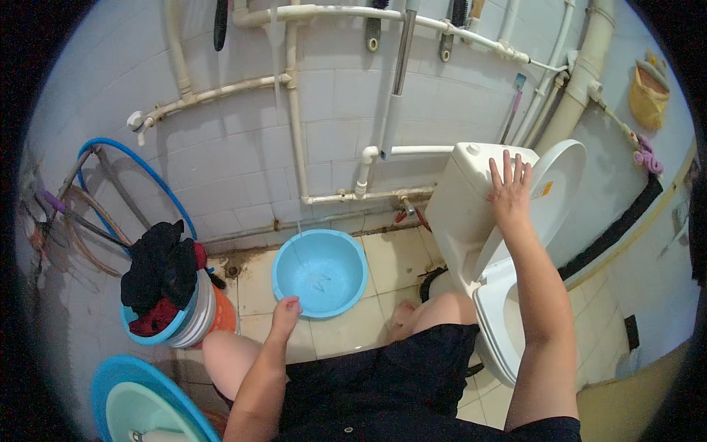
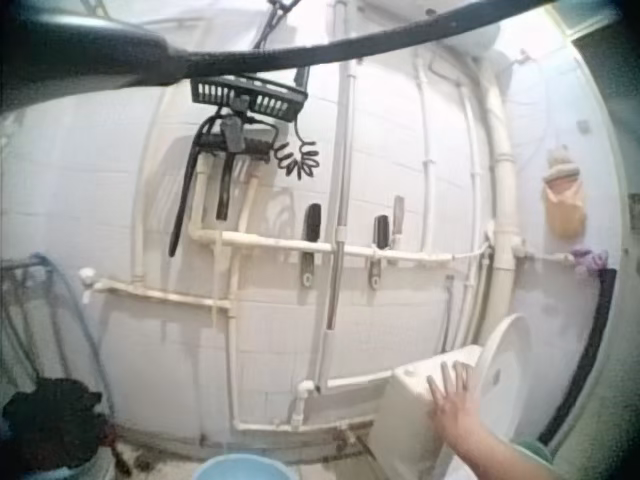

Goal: The person sits on the bathroom floor and washes a beige sock by hand. They retrieve a pink container of detergent, pour it into a blue basin of water, and submerge the sock. The person scrubs the sock repeatedly, rinses it under a running tap, and wrings it out multiple times.

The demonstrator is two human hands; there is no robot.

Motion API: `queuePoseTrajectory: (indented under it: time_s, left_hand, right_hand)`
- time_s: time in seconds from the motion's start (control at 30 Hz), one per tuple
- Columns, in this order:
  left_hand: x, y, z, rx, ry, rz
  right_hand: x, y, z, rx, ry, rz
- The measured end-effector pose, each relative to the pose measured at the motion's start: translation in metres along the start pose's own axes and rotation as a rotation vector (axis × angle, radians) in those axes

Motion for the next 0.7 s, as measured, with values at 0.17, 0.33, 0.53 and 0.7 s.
queuePoseTrajectory:
  time_s: [0.17,0.33,0.53,0.7]
  left_hand:
    - [0.004,-0.004,0.004,0.060,-0.012,0.106]
    - [0.008,0.010,0.011,0.008,-0.002,0.084]
    - [0.015,0.015,0.012,-0.057,0.029,0.071]
    - [0.017,0.007,0.005,-0.113,0.037,0.086]
  right_hand:
    - [0.005,-0.020,-0.047,-0.001,0.235,-0.177]
    - [0.001,-0.055,-0.117,-0.012,0.318,-0.047]
    - [0.016,-0.076,-0.192,0.005,0.255,0.100]
    - [0.029,-0.076,-0.229,0.066,0.121,0.210]
Point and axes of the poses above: each hand's wrist, its own z-axis towards the middle knuckle, its own x-axis out of the palm, y = z × x, the point moved 7 cm from there along z, towards the middle knuckle, and after that the axes turned 7 degrees about y, right-handed, at the moved point
